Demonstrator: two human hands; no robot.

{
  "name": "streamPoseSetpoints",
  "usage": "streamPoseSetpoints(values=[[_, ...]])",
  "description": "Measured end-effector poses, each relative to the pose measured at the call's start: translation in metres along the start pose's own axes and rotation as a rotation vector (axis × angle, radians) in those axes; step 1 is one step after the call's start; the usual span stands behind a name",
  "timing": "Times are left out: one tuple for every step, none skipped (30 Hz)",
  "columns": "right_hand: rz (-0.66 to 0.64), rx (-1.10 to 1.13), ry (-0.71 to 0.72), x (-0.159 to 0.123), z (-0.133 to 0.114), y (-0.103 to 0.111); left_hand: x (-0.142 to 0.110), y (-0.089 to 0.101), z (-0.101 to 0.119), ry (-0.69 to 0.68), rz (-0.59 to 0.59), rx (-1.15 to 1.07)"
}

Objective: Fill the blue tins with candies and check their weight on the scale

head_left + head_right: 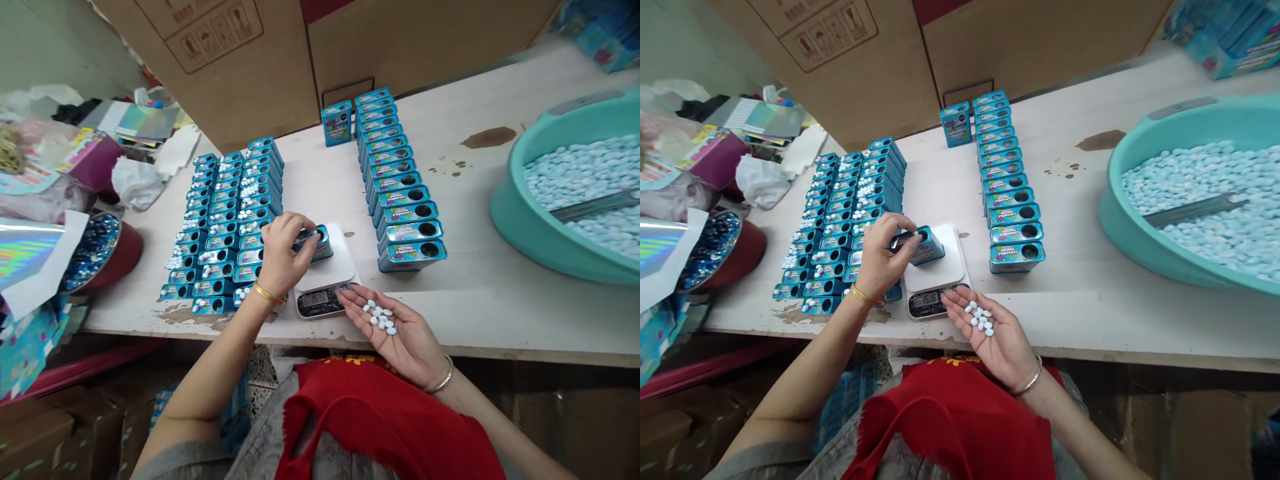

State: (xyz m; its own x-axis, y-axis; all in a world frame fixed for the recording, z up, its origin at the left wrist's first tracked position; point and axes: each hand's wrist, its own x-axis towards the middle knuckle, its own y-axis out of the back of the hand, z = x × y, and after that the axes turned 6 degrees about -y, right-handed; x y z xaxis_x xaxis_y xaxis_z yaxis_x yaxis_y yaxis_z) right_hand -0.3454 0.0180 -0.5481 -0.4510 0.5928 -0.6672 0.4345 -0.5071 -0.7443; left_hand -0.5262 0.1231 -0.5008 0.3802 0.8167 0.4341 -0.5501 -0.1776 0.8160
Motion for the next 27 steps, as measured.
streamPoseSetpoints(values=[[-0.001, -0.001, 0.0, -0.001, -0.001, 0.001, 0.0, 0.002, -0.001, -0.006, 0.023, -0.017], [-0.002, -0.002, 0.001, -0.002, -0.002, 0.003, 0.0, 0.004, -0.002, -0.017, 0.056, -0.036], [0.0, -0.003, 0.005, -0.004, -0.003, 0.006, 0.0, 0.007, -0.003, -0.028, 0.098, -0.054], [0.008, -0.001, 0.012, -0.006, -0.004, 0.008, 0.0, 0.011, -0.005, -0.036, 0.144, -0.07], [0.024, 0.002, 0.021, -0.008, -0.005, 0.011, 0.0, 0.015, -0.006, -0.041, 0.185, -0.081], [0.045, 0.007, 0.032, -0.01, -0.007, 0.014, -0.001, 0.02, -0.007, -0.044, 0.22, -0.086], [0.069, 0.013, 0.044, -0.012, -0.008, 0.017, -0.003, 0.025, -0.008, -0.043, 0.246, -0.086], [0.092, 0.019, 0.054, -0.014, -0.009, 0.02, -0.004, 0.029, -0.009, -0.037, 0.265, -0.083], [0.112, 0.024, 0.061, -0.016, -0.01, 0.023, -0.006, 0.032, -0.009, -0.03, 0.279, -0.08], [0.128, 0.029, 0.062, -0.017, -0.011, 0.024, -0.009, 0.035, -0.009, -0.022, 0.288, -0.079], [0.14, 0.034, 0.06, -0.018, -0.011, 0.026, -0.011, 0.037, -0.01, -0.015, 0.293, -0.081], [0.149, 0.038, 0.055, -0.019, -0.011, 0.026, -0.013, 0.039, -0.01, -0.009, 0.295, -0.083], [0.155, 0.042, 0.049, -0.019, -0.01, 0.027, -0.015, 0.039, -0.01, -0.004, 0.295, -0.084], [0.158, 0.045, 0.043, -0.019, -0.009, 0.027, -0.017, 0.039, -0.01, -0.002, 0.291, -0.084], [0.156, 0.046, 0.039, -0.019, -0.008, 0.027, -0.018, 0.039, -0.01, 0.0, 0.287, -0.083], [0.153, 0.046, 0.035, -0.019, -0.007, 0.027, -0.02, 0.039, -0.01, 0.001, 0.282, -0.082], [0.148, 0.044, 0.033, -0.019, -0.007, 0.027, -0.02, 0.039, -0.01, 0.001, 0.281, -0.083], [0.143, 0.041, 0.031, -0.019, -0.006, 0.027, -0.021, 0.038, -0.01, 0.003, 0.279, -0.086], [0.14, 0.038, 0.031, -0.019, -0.006, 0.027, -0.021, 0.038, -0.01, 0.006, 0.277, -0.091], [0.14, 0.036, 0.03, -0.02, -0.005, 0.028, -0.022, 0.037, -0.01, 0.009, 0.276, -0.096], [0.14, 0.033, 0.029, -0.02, -0.005, 0.028, -0.022, 0.037, -0.01, 0.013, 0.273, -0.1], [0.142, 0.032, 0.028, -0.02, -0.005, 0.028, -0.022, 0.037, -0.009, 0.018, 0.271, -0.101], [0.143, 0.032, 0.028, -0.02, -0.005, 0.028, -0.022, 0.036, -0.009, 0.022, 0.268, -0.099], [0.145, 0.032, 0.026, -0.021, -0.005, 0.028, -0.023, 0.036, -0.008, 0.026, 0.266, -0.094], [0.146, 0.033, 0.025, -0.021, -0.005, 0.028, -0.022, 0.035, -0.007, 0.029, 0.264, -0.09], [0.147, 0.034, 0.021, -0.021, -0.005, 0.028, -0.022, 0.035, -0.006, 0.03, 0.258, -0.086], [0.148, 0.037, 0.016, -0.021, -0.005, 0.027, -0.021, 0.033, -0.005, 0.029, 0.249, -0.083]])
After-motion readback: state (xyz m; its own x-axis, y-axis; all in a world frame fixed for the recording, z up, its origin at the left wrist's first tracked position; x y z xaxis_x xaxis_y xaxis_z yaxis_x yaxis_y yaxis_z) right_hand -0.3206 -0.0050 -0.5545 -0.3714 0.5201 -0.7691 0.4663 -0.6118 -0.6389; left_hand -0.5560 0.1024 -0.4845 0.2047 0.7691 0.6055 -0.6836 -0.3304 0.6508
